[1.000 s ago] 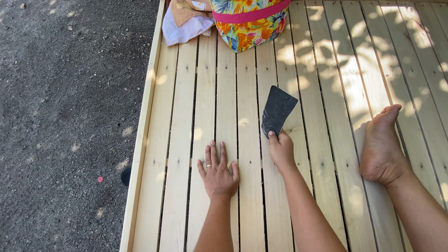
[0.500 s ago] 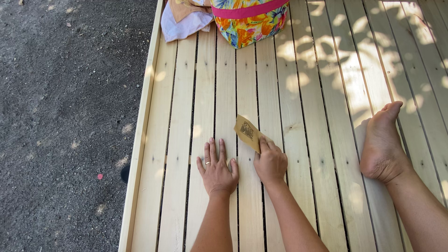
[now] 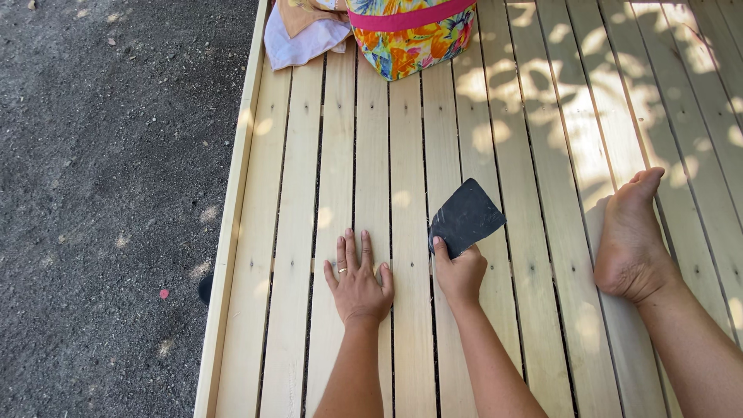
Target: The person sits on the ground beside a slatted wooden furniture panel and sands its surface by hand, rubbing sheets of sandpaper back and forth across the slats. They switch between a dark sheet and a brown sheet of sandpaper and work over different areas of the panel.
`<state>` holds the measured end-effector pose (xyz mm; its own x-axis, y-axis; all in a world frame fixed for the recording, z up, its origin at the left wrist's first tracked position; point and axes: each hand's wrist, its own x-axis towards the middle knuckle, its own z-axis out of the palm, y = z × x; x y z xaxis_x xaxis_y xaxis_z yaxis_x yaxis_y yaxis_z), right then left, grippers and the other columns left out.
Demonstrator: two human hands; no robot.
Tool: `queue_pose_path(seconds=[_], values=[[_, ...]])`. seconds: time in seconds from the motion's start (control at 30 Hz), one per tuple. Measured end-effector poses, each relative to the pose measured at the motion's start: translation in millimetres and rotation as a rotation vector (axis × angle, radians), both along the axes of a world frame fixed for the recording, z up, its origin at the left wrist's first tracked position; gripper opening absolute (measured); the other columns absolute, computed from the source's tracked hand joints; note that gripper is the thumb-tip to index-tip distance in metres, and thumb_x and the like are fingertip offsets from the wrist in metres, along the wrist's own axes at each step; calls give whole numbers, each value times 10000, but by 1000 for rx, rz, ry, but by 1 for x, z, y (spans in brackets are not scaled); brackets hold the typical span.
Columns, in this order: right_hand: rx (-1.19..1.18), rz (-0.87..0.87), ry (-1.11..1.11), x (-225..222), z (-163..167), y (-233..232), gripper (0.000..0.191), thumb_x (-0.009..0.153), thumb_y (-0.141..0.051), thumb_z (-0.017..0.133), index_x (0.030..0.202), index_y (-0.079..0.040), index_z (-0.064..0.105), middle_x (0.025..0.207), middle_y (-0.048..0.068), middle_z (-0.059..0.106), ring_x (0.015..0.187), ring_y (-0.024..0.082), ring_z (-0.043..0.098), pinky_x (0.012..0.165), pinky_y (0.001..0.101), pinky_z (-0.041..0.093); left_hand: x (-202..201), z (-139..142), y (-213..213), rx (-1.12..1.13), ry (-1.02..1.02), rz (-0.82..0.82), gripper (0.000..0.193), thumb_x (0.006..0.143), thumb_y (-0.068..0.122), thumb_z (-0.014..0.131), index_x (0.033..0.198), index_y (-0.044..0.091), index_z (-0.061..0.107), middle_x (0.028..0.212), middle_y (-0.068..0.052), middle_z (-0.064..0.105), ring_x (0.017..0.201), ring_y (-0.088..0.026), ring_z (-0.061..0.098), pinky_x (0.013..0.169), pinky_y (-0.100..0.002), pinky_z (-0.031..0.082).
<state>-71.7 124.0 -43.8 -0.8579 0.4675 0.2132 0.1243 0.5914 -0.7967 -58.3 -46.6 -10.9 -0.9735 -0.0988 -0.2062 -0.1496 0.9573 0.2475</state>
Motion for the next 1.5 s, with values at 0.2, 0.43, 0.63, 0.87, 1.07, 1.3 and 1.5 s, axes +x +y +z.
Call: queue_pose_path(seconds=[0.2, 0.43, 0.63, 0.87, 1.07, 1.3, 1.5], values=[[533, 76, -71, -3, -1, -11, 190, 885, -253, 723, 1023, -161, 816, 897, -23, 652, 879, 223, 587, 779, 433, 404, 0, 2, 0, 14, -14, 7, 739, 947, 432, 368, 1627, 254, 142, 1711, -12, 53, 1560, -187, 60, 1221, -538, 35], [540, 43, -204, -23, -3, -18, 201, 928, -265, 710, 1106, -227, 795, 978, -60, 641, 958, 204, 559, 841, 425, 365, 1, 1, 0, -5, -15, -1, 736, 945, 430, 364, 1622, 248, 144, 1705, -18, 57, 1557, -197, 56, 1220, -542, 27], [554, 83, -248, -15, -1, -18, 435, 843, -146, 705, 1248, -292, 758, 959, -91, 647, 959, 191, 549, 847, 410, 358, 0, 1, 0, 15, 7, 3, 741, 936, 422, 363, 1622, 248, 146, 1705, -18, 64, 1557, -192, 54, 1218, -537, 27], [518, 103, -249, -13, -1, -22, 537, 807, -86, 707, 1327, -220, 698, 1041, -71, 635, 1003, 205, 540, 849, 417, 352, 1, 3, 0, 20, 17, 2, 736, 938, 424, 371, 1619, 246, 158, 1702, -18, 71, 1554, -193, 59, 1215, -539, 33], [577, 122, -235, -13, -2, -25, 526, 836, -57, 681, 1340, -209, 688, 1061, -77, 630, 1012, 198, 542, 876, 420, 355, 1, 4, 0, 17, 2, 10, 738, 938, 423, 386, 1621, 252, 169, 1703, -14, 82, 1556, -189, 74, 1224, -538, 35], [541, 157, -282, -12, 1, -21, 574, 798, -59, 685, 1353, -206, 673, 1038, -72, 632, 976, 202, 539, 832, 417, 352, 0, 1, 0, 27, 50, 5, 733, 940, 425, 386, 1617, 242, 172, 1700, -16, 87, 1555, -195, 79, 1213, -543, 43], [553, 156, -261, -14, -2, -20, 512, 870, -53, 656, 1361, -197, 680, 1052, -73, 641, 990, 187, 549, 860, 400, 358, 1, 1, 0, 1, 23, 7, 726, 944, 425, 372, 1616, 251, 158, 1700, -15, 77, 1553, -194, 65, 1218, -537, 30]])
